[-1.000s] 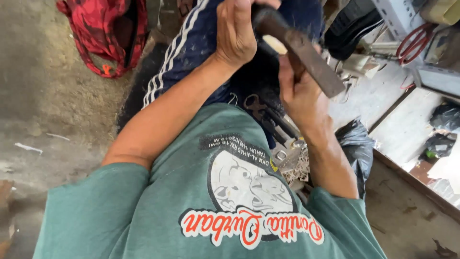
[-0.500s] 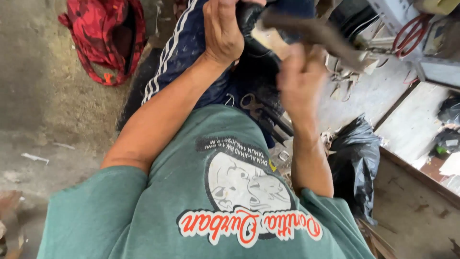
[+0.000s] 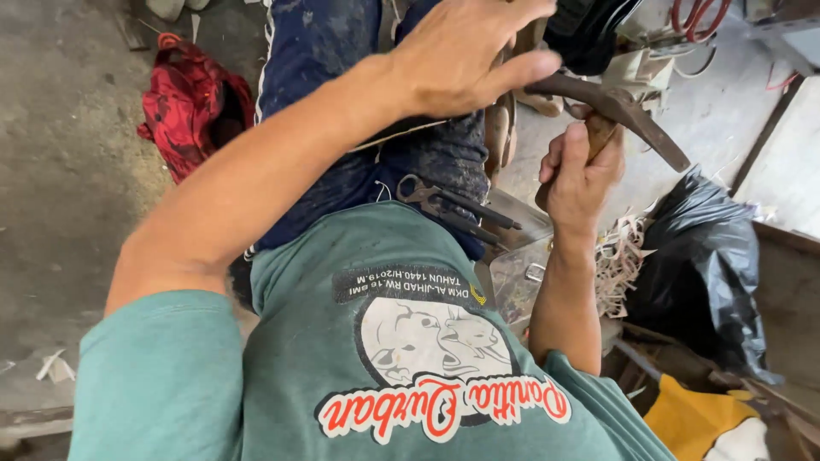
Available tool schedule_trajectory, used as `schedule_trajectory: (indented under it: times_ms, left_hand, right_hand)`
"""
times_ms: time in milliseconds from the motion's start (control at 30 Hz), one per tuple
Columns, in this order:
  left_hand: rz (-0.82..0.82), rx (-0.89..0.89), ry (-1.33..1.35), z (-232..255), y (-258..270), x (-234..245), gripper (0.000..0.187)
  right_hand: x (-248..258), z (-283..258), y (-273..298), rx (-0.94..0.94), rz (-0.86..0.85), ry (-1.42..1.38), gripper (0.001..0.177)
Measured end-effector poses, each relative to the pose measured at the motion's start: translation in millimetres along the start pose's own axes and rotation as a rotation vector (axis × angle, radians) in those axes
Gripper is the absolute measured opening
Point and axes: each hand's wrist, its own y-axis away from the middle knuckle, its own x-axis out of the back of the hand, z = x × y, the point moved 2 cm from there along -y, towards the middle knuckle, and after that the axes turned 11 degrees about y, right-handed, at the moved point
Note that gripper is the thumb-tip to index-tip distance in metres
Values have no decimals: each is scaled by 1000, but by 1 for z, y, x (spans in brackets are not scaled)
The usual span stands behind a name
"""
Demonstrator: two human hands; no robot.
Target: The person sits on the floor and uses a hammer to repeatedly strike the sole and heel of a black shoe held on their lap. They rotate the shoe to work on different areas and occasionally use pliers to adjust the shoe's components.
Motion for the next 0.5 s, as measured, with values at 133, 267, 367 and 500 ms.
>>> schedule_trajectory:
  times_ms: [133,267,367,500]
  left_hand:
    - [-216,366,-460,3,52,-10,106]
    - [-244,427,-558,-5,74,-9,89]
    - [-82,339,-710,13,49,0,90]
    - [-149,433,-754,9,40,-28,92]
  right_hand:
    - [5,18,16,-25,-10,71,16]
    - [11,41,23,-69,-103,203,18]
    - [17,33,21,-8,-105,206,16]
    - [21,26,10,3,-130,159,14]
